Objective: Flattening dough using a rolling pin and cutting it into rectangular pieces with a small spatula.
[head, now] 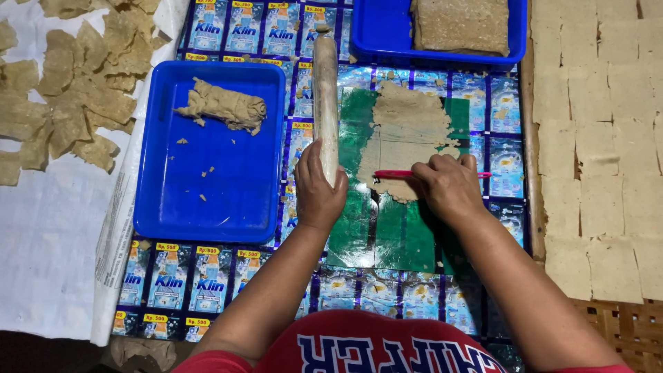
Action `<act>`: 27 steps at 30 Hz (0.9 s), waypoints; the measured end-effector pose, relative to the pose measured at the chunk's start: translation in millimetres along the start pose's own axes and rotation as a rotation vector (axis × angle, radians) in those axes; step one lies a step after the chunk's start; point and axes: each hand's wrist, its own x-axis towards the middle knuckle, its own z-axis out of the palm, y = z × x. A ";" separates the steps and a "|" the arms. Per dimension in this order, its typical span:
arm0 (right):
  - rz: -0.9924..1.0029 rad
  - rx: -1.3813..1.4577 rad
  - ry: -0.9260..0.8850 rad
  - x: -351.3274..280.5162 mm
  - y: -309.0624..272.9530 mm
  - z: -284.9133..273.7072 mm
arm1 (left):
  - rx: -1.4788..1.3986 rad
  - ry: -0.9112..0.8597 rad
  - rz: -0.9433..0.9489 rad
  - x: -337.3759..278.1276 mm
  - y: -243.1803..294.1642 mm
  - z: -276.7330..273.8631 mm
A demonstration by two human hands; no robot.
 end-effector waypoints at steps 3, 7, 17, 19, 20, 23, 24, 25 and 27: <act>0.051 -0.021 -0.039 -1.8 -8.2 -4.3 | -0.020 -0.025 -0.024 -0.9 0.4 -2.2; 0.284 0.235 -0.033 -40.3 1.8 0.4 | -0.013 0.003 0.015 0.9 -0.7 -0.5; 0.773 0.318 -0.045 -105.1 0.4 51.9 | -0.022 0.026 0.024 -1.3 -1.7 1.1; 0.748 0.334 -0.046 -97.4 -12.7 52.1 | -0.032 0.024 0.031 -0.9 -0.9 1.0; 0.744 0.352 -0.056 -92.6 -19.6 53.1 | -0.026 0.032 0.029 0.3 -0.2 1.4; 0.665 0.339 -0.038 -77.9 -54.2 44.3 | -0.030 0.033 0.031 -0.1 -1.8 0.2; 0.594 0.306 -0.015 -73.8 -66.9 39.2 | -0.042 0.022 0.032 -1.3 -2.2 0.8; 0.594 0.305 -0.014 -69.9 -77.8 28.4 | -0.043 0.022 0.033 -1.9 -2.2 1.2; 0.277 0.154 0.083 -60.7 -100.3 7.6 | -0.074 0.001 -0.001 -1.7 -3.2 1.2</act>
